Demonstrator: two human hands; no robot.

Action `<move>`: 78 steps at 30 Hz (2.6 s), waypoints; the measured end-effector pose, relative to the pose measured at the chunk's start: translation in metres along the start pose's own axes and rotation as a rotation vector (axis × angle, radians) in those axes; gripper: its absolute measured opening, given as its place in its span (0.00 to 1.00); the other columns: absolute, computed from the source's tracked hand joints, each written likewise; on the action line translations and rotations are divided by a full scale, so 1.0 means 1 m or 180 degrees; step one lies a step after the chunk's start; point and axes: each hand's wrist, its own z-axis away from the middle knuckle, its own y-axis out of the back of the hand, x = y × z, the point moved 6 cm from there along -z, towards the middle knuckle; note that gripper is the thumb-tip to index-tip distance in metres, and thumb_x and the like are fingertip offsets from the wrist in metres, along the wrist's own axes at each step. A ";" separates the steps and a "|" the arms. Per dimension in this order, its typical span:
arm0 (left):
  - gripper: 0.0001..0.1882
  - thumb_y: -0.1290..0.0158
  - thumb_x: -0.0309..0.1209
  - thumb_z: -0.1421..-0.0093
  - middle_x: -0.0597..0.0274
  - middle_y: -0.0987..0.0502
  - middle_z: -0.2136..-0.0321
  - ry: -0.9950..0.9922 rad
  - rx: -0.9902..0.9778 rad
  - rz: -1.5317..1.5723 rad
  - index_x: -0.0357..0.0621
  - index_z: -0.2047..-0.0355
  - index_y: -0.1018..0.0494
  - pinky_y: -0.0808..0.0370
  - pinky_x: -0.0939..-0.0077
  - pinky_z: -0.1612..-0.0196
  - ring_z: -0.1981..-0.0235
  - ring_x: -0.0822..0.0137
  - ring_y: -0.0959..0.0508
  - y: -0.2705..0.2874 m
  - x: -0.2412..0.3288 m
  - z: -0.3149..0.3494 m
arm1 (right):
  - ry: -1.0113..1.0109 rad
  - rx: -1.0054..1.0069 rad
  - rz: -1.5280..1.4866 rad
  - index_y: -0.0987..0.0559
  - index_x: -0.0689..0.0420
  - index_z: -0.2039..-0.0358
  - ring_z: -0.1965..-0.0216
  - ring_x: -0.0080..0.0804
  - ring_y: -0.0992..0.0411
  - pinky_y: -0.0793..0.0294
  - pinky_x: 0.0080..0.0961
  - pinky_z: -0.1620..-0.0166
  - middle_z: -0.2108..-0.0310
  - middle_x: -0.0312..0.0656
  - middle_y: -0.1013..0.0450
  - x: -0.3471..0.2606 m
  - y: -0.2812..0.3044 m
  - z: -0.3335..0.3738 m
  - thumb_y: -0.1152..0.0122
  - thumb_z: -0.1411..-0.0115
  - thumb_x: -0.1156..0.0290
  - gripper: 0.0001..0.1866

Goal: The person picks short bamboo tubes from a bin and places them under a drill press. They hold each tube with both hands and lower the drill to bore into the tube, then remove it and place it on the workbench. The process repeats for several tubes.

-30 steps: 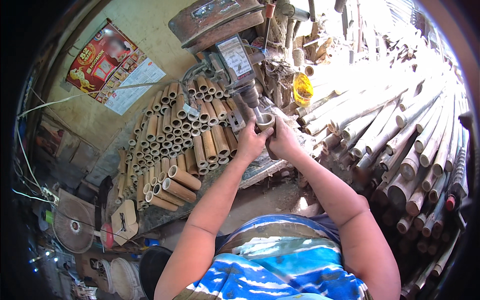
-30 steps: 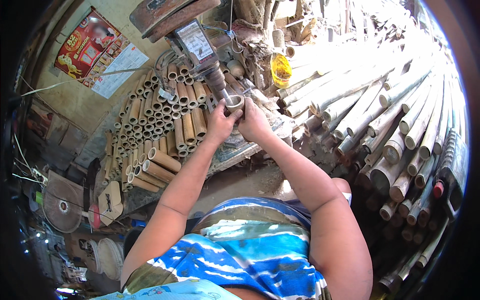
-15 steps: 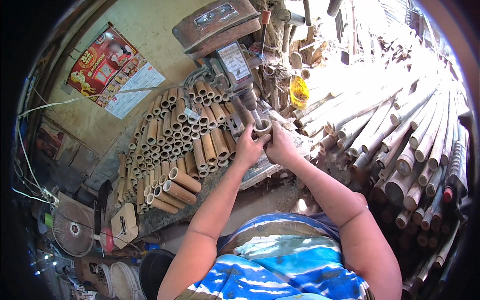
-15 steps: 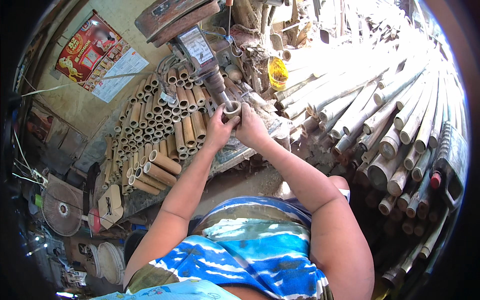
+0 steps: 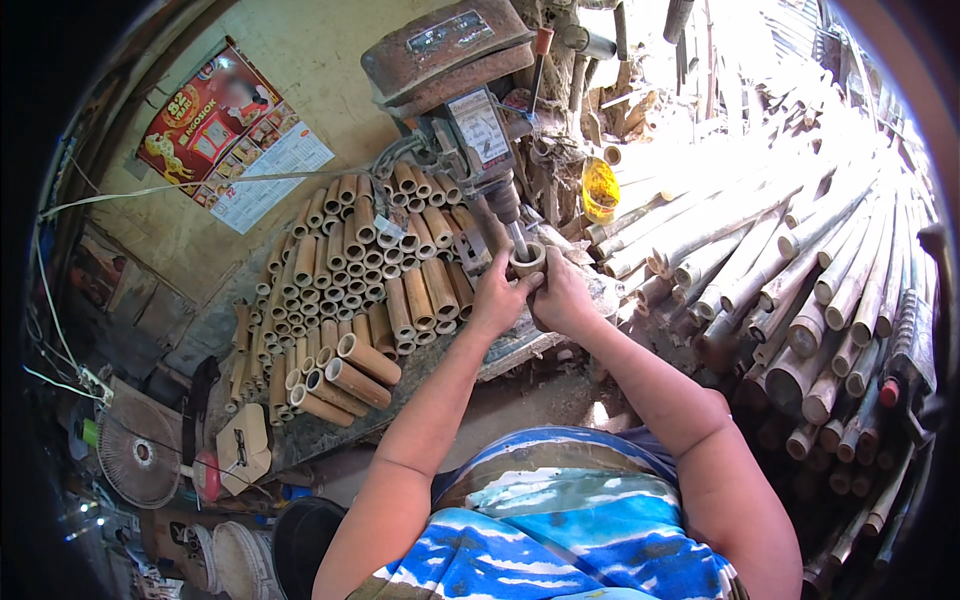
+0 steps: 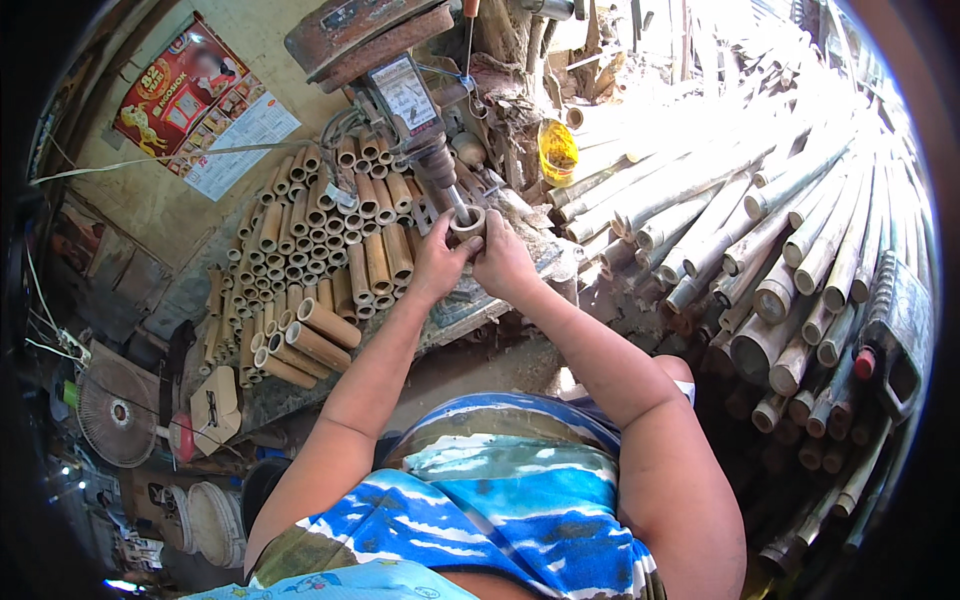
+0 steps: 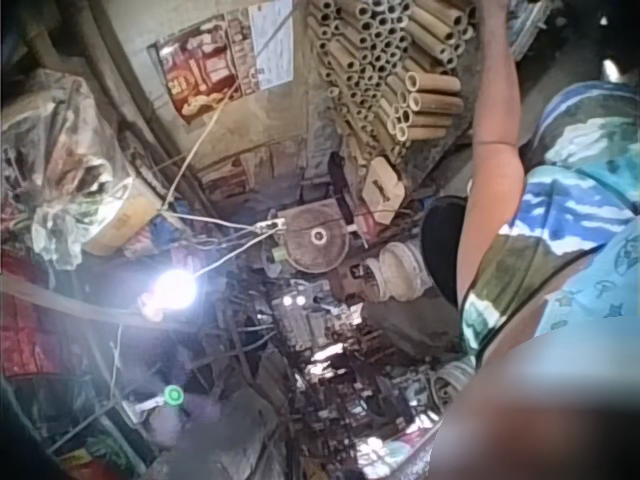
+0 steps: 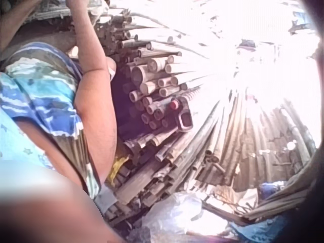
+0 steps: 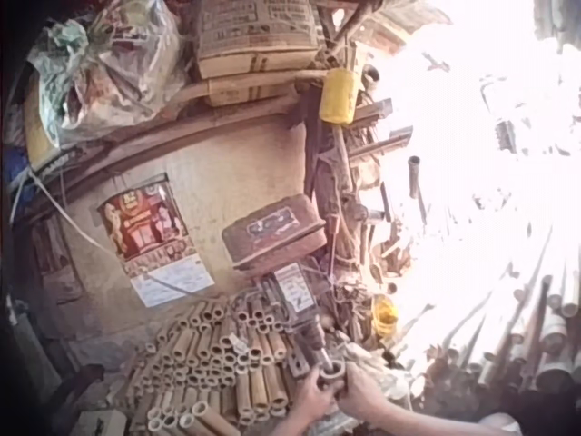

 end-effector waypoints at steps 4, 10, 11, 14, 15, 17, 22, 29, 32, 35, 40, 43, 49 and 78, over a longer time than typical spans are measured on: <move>0.32 0.35 0.31 0.42 0.50 0.19 0.53 0.0058 0.0077 -0.0111 0.40 0.40 0.33 0.25 0.66 0.47 0.51 0.60 0.19 0.005 -0.006 0.003 | -0.0094 -0.0166 0.0020 0.36 0.62 0.51 0.53 0.67 0.29 0.29 0.56 0.51 0.56 0.64 0.28 -0.003 -0.002 0.001 0.47 0.42 0.75 0.18; 0.30 0.37 0.25 0.41 0.55 0.21 0.50 0.0166 0.0055 -0.0056 0.39 0.39 0.35 0.26 0.69 0.45 0.49 0.65 0.22 0.006 -0.009 0.004 | -0.0107 -0.0187 0.0092 0.36 0.63 0.50 0.52 0.66 0.29 0.29 0.55 0.50 0.53 0.64 0.29 -0.009 -0.002 0.002 0.46 0.41 0.74 0.19; 0.29 0.39 0.21 0.40 0.58 0.23 0.49 0.0199 0.0045 0.0008 0.39 0.39 0.34 0.27 0.71 0.44 0.49 0.68 0.23 0.006 -0.009 0.005 | -0.0085 -0.0180 0.0110 0.36 0.63 0.50 0.52 0.66 0.29 0.29 0.55 0.50 0.53 0.64 0.29 -0.011 -0.002 0.002 0.46 0.41 0.74 0.19; 0.28 0.39 0.21 0.40 0.58 0.23 0.49 0.0211 0.0073 0.0055 0.39 0.40 0.34 0.27 0.71 0.44 0.49 0.68 0.23 0.008 -0.005 0.006 | -0.0133 -0.0200 0.0199 0.36 0.63 0.50 0.53 0.67 0.28 0.29 0.56 0.51 0.55 0.65 0.28 -0.012 -0.003 0.001 0.46 0.41 0.75 0.19; 0.28 0.39 0.21 0.40 0.58 0.23 0.49 0.0186 0.0076 0.0126 0.39 0.40 0.34 0.27 0.71 0.44 0.49 0.68 0.23 0.008 -0.003 0.006 | -0.0163 -0.0225 0.0222 0.36 0.63 0.50 0.53 0.67 0.28 0.29 0.56 0.51 0.55 0.65 0.28 -0.013 -0.004 0.001 0.47 0.41 0.75 0.19; 0.28 0.39 0.21 0.40 0.58 0.23 0.49 0.0154 0.0086 0.0191 0.39 0.40 0.34 0.27 0.71 0.43 0.49 0.68 0.23 0.010 0.000 0.007 | -0.0223 -0.0261 0.0252 0.36 0.64 0.50 0.54 0.67 0.28 0.29 0.57 0.52 0.57 0.65 0.28 -0.013 -0.007 -0.001 0.47 0.41 0.75 0.19; 0.28 0.40 0.19 0.39 0.57 0.24 0.46 0.0264 0.0113 0.0357 0.40 0.39 0.35 0.27 0.71 0.42 0.46 0.67 0.24 0.015 -0.003 0.006 | 0.0026 -0.0121 0.0255 0.37 0.64 0.51 0.55 0.68 0.28 0.28 0.57 0.53 0.59 0.66 0.27 -0.015 -0.013 -0.008 0.46 0.42 0.75 0.20; 0.28 0.42 0.18 0.38 0.56 0.26 0.44 0.0365 0.0252 0.0698 0.39 0.38 0.36 0.27 0.70 0.41 0.44 0.66 0.25 0.020 -0.006 0.001 | 0.0164 -0.0162 0.0265 0.38 0.64 0.52 0.56 0.67 0.27 0.27 0.56 0.54 0.60 0.66 0.27 -0.014 -0.019 -0.026 0.44 0.43 0.73 0.20; 0.27 0.42 0.19 0.37 0.56 0.25 0.45 0.0352 0.0239 0.0576 0.39 0.38 0.35 0.27 0.71 0.42 0.44 0.66 0.25 0.020 -0.001 -0.009 | 0.0047 -0.0177 0.0322 0.38 0.64 0.52 0.56 0.67 0.27 0.27 0.56 0.54 0.60 0.66 0.26 -0.013 -0.019 -0.033 0.43 0.43 0.73 0.21; 0.26 0.43 0.20 0.37 0.56 0.23 0.46 0.0299 0.0178 0.0366 0.39 0.39 0.35 0.26 0.71 0.43 0.45 0.66 0.24 0.017 0.003 -0.019 | -0.0003 -0.0107 0.0259 0.38 0.64 0.51 0.56 0.66 0.27 0.27 0.56 0.53 0.61 0.65 0.26 -0.010 -0.014 -0.036 0.43 0.43 0.73 0.22; 0.28 0.42 0.21 0.37 0.56 0.23 0.47 0.0373 0.0121 0.0185 0.37 0.38 0.36 0.26 0.72 0.44 0.47 0.67 0.23 0.007 0.002 -0.027 | -0.0053 -0.0073 0.0102 0.39 0.65 0.49 0.54 0.66 0.27 0.27 0.55 0.52 0.60 0.66 0.27 -0.002 -0.006 -0.036 0.43 0.44 0.73 0.24; 0.29 0.41 0.21 0.38 0.55 0.23 0.47 0.0386 -0.0033 0.0127 0.36 0.38 0.37 0.26 0.71 0.44 0.47 0.67 0.24 0.004 0.002 -0.026 | 0.0004 -0.0082 0.0214 0.39 0.65 0.48 0.53 0.67 0.27 0.27 0.55 0.51 0.58 0.67 0.28 -0.001 -0.001 -0.031 0.43 0.44 0.73 0.25; 0.31 0.40 0.22 0.38 0.55 0.25 0.45 0.0283 -0.0103 0.0309 0.36 0.36 0.39 0.29 0.70 0.41 0.44 0.67 0.25 0.005 0.009 -0.017 | 0.0071 -0.0075 0.0232 0.39 0.64 0.48 0.53 0.68 0.28 0.28 0.56 0.50 0.55 0.67 0.29 -0.010 0.003 -0.019 0.45 0.44 0.75 0.24; 0.31 0.40 0.23 0.38 0.55 0.25 0.45 0.0182 -0.0121 0.0209 0.38 0.37 0.38 0.32 0.68 0.38 0.43 0.65 0.27 0.012 0.018 -0.007 | 0.0111 0.0037 0.0233 0.40 0.64 0.46 0.53 0.69 0.29 0.27 0.57 0.52 0.52 0.66 0.33 -0.018 -0.003 -0.005 0.44 0.45 0.76 0.26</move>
